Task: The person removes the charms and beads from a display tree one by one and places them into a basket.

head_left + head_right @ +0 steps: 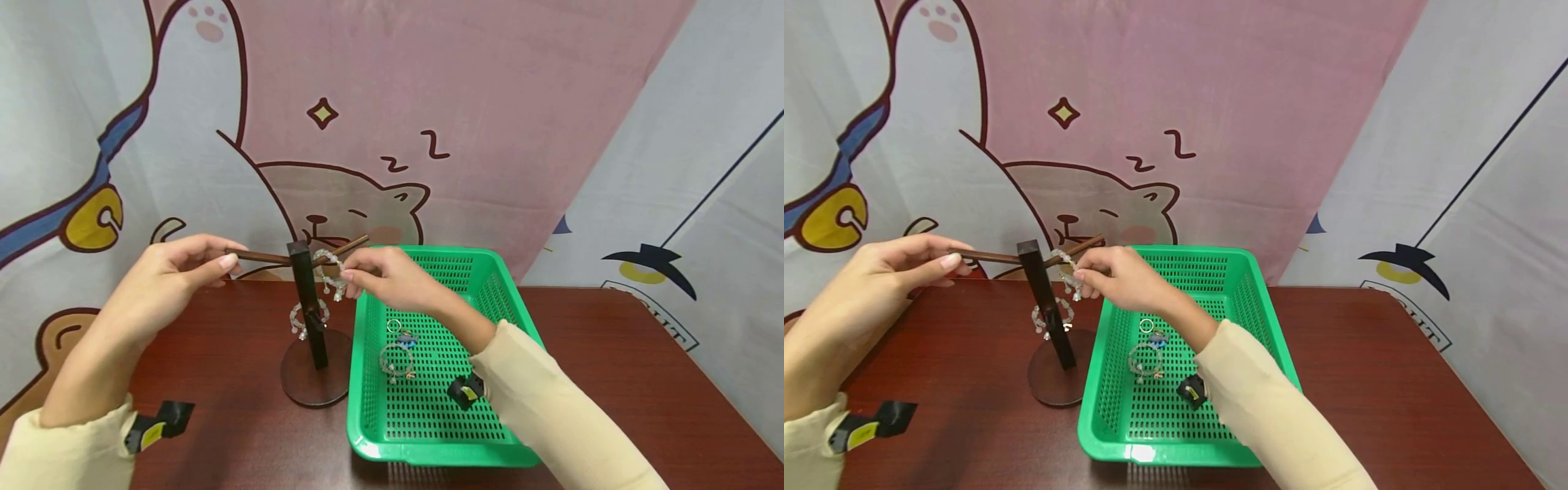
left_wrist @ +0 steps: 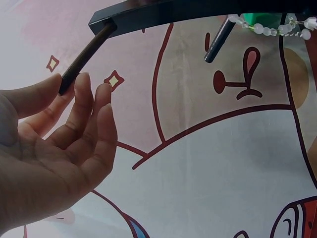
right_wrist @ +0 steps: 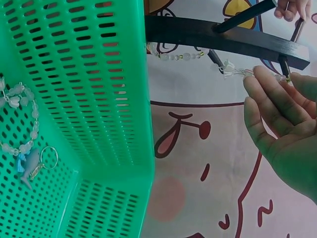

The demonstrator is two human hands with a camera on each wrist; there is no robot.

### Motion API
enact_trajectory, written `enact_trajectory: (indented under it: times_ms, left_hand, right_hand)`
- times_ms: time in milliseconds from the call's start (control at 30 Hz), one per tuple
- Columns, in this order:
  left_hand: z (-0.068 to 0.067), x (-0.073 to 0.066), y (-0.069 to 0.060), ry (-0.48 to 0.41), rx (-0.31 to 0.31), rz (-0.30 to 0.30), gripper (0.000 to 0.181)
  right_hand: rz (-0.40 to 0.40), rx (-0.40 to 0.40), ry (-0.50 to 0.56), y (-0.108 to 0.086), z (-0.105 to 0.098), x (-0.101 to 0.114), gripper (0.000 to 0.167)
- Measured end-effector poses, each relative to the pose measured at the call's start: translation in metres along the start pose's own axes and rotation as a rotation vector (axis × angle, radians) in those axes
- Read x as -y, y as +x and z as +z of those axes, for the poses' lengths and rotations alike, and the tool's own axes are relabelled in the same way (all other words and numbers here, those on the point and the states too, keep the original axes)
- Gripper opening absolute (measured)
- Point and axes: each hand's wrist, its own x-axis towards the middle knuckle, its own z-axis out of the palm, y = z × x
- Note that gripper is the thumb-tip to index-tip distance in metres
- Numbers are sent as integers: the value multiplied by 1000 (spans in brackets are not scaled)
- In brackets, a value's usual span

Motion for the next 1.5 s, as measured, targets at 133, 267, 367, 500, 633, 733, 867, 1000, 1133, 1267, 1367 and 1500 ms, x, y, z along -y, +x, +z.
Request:
enact_trajectory:
  times_ms: [133,267,367,500,633,733,867,1000,1133,1267,1367,1500]
  left_hand:
    - [0,0,0,7,-2,-1,26]
    - [-1,0,0,12,-1,-4,27]
    - [-1,0,0,16,-1,-3,26]
    - [-1,0,1,20,0,0,26]
    - [-1,1,1,20,1,-2,26]
    - [-1,1,0,21,3,-8,27]
    - [-1,1,0,21,3,-7,27]
    - [-1,1,1,19,0,1,26]
    - [-1,1,1,17,4,1,26]
    - [-1,2,1,6,3,5,26]
    - [-1,2,1,-2,-3,12,25]
    - [-1,3,1,-6,-8,18,25]
  right_hand:
    - [11,-11,0,-1,-3,-1,14]
    - [16,-24,3,-2,-7,-3,14]
    - [16,-26,10,-3,-9,-5,14]
    - [16,-31,29,-5,-12,-8,14]
    - [26,-41,36,-6,-15,-8,14]
    - [28,-51,42,-7,-17,-9,13]
    - [30,-67,55,-9,-21,-10,13]
    - [38,-81,60,-11,-25,-11,12]
    - [44,-88,51,-13,-29,-12,12]
    - [53,-91,54,-15,-33,-12,12]
    - [45,-93,58,-16,-36,-12,13]
    - [37,-93,59,-17,-38,-14,13]
